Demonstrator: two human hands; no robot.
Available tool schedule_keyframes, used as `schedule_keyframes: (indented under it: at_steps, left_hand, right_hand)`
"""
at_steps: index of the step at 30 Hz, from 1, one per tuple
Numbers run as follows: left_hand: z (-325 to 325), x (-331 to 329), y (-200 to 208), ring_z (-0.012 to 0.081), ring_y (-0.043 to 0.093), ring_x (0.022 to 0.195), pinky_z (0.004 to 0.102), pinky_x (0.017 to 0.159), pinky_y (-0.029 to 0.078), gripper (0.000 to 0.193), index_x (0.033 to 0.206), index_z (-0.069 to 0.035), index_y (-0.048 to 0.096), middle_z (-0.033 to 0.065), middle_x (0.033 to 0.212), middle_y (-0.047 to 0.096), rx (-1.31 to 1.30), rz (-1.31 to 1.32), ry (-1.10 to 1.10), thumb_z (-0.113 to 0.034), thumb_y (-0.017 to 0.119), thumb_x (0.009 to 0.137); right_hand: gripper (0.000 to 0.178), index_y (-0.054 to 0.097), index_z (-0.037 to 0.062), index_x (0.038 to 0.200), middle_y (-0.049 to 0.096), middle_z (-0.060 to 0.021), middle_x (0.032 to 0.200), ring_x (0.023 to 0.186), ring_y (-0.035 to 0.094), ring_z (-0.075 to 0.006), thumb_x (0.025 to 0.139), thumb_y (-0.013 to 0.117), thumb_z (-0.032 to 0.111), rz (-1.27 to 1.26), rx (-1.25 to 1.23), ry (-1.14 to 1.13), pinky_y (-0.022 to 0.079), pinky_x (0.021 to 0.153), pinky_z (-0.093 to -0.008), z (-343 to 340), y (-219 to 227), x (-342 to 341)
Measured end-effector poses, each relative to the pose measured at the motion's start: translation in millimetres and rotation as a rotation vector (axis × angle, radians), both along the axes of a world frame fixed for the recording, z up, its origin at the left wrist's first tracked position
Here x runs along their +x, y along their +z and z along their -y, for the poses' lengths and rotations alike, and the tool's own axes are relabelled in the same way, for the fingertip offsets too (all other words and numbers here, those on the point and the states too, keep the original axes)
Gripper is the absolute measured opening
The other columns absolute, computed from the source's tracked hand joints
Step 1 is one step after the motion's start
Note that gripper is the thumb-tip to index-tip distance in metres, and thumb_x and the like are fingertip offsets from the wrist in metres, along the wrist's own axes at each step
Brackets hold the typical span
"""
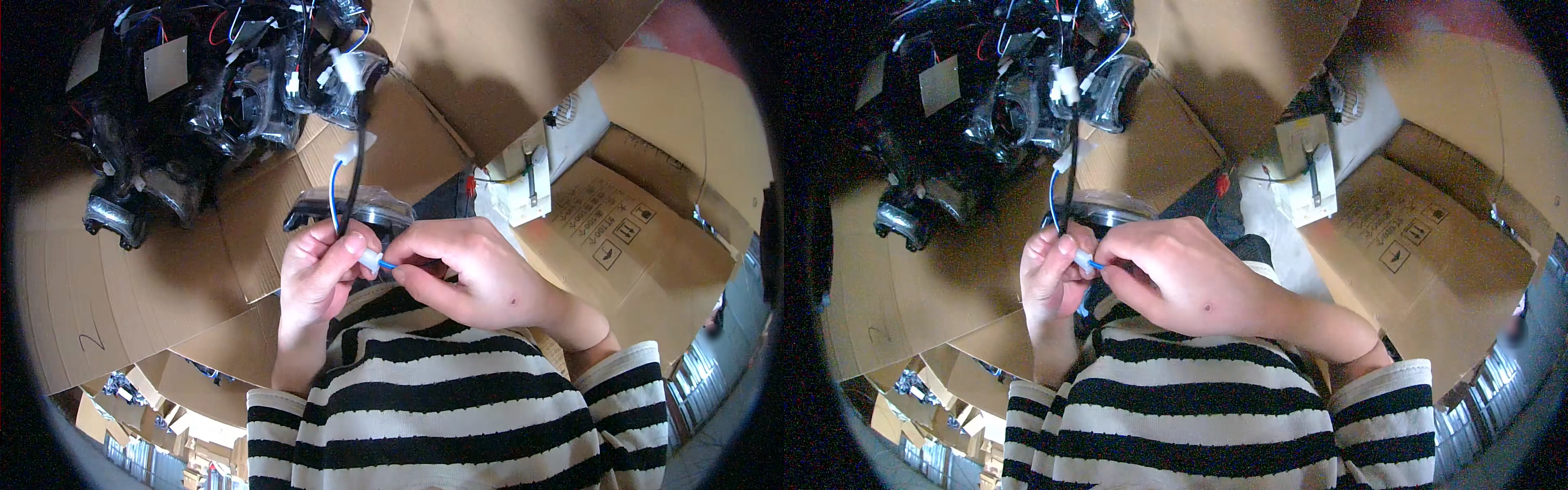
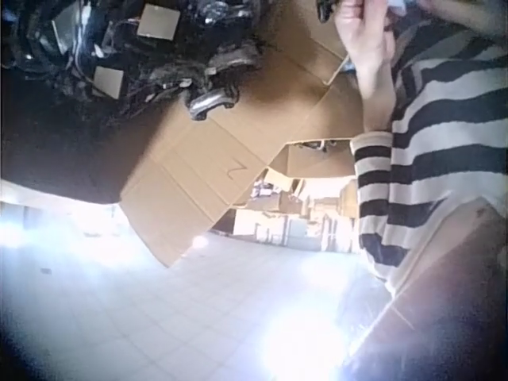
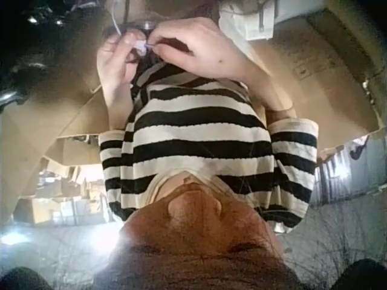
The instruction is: The person connects wiring harnesses to connectors and electronic housings by hand, then inspects the assembled components.
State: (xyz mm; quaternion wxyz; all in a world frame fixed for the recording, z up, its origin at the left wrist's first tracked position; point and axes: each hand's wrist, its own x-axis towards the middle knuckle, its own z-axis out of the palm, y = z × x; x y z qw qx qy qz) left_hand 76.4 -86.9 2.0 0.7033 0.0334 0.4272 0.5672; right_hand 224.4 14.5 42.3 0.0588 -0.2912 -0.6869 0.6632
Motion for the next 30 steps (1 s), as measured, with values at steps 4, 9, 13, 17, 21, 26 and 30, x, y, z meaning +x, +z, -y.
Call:
schedule_keyframes:
  at_steps: [4, 9, 13, 17, 21, 26, 30]
  left_hand:
    - [0.1, 2.3, 0.8, 0.0105, 0.052, 0.058, 0.0185, 0.051, 0.041, 0.021, 0.079, 0.003, 0.056, 0.0088, 0.070, 0.057, -0.006, 0.015, 0.012, -0.018, 0.056, 0.081]
    - [-0.5, 5.8, 6.7, 0.0106, 0.052, 0.058, 0.0180, 0.051, 0.040, 0.022, 0.079, 0.003, 0.055, 0.0092, 0.070, 0.056, -0.015, 0.001, 0.040, -0.019, 0.056, 0.081]
    - [-0.2, 6.5, 13.6, 0.0107, 0.052, 0.058, 0.0181, 0.051, 0.040, 0.021, 0.080, 0.003, 0.054, 0.0091, 0.071, 0.056, -0.027, -0.036, 0.032, -0.018, 0.056, 0.081]
    - [-0.5, 6.7, 14.3, 0.0109, 0.052, 0.059, 0.0184, 0.052, 0.041, 0.020, 0.081, 0.003, 0.055, 0.0092, 0.072, 0.056, 0.021, -0.066, 0.025, -0.016, 0.055, 0.082]
    - [-1.9, 11.1, 22.2, 0.0114, 0.054, 0.062, 0.0200, 0.056, 0.043, 0.018, 0.085, 0.003, 0.056, 0.0097, 0.075, 0.057, 0.055, -0.294, 0.039, -0.015, 0.053, 0.084]
    - [2.9, 12.8, 29.4, 0.0116, 0.053, 0.070, 0.0233, 0.066, 0.044, 0.025, 0.095, 0.005, 0.054, 0.0093, 0.081, 0.058, 0.076, -0.454, 0.010, -0.017, 0.045, 0.088]
    - [7.5, -0.1, 23.7, 0.0047, 0.044, 0.059, 0.0157, 0.056, 0.037, 0.024, 0.103, 0.003, 0.053, 0.0036, 0.073, 0.056, 0.076, -0.630, -0.044, -0.014, 0.041, 0.090]
  right_hand:
    - [0.006, 0.053, 0.0020, 0.076, 0.052, -0.0116, 0.065, 0.057, 0.053, -0.0288, 0.074, 0.054, 0.007, -0.053, 0.015, -0.041, 0.040, 0.051, -0.0378, 3.2, -4.4, 0.5]
    - [0.004, 0.052, 0.0021, 0.075, 0.052, -0.0109, 0.065, 0.057, 0.052, -0.0279, 0.073, 0.054, 0.005, -0.110, -0.083, -0.066, 0.040, 0.050, -0.0369, 4.1, -5.5, 2.5]
    - [0.004, 0.051, 0.0020, 0.074, 0.052, -0.0107, 0.065, 0.057, 0.052, -0.0277, 0.074, 0.054, 0.005, -0.154, -0.084, -0.074, 0.040, 0.051, -0.0365, 2.6, -5.3, 2.6]
    - [0.004, 0.051, 0.0021, 0.073, 0.052, -0.0106, 0.065, 0.058, 0.052, -0.0277, 0.074, 0.054, 0.005, -0.146, -0.095, -0.069, 0.040, 0.051, -0.0365, 1.2, -6.0, 4.1]
    - [0.005, 0.050, 0.0026, 0.073, 0.052, -0.0108, 0.065, 0.059, 0.052, -0.0284, 0.072, 0.054, 0.005, -0.132, -0.068, -0.068, 0.040, 0.051, -0.0368, -0.6, -6.4, 4.8]
    - [0.005, 0.050, 0.0030, 0.072, 0.050, -0.0118, 0.064, 0.060, 0.052, -0.0299, 0.071, 0.055, 0.006, -0.130, 0.123, -0.088, 0.040, 0.052, -0.0372, 2.2, -10.5, 2.6]
    - [0.005, 0.052, 0.0019, 0.072, 0.050, -0.0091, 0.062, 0.056, 0.050, -0.0238, 0.070, 0.056, 0.002, -0.085, 0.119, -0.055, 0.038, 0.049, -0.0321, -3.7, -7.6, 7.3]
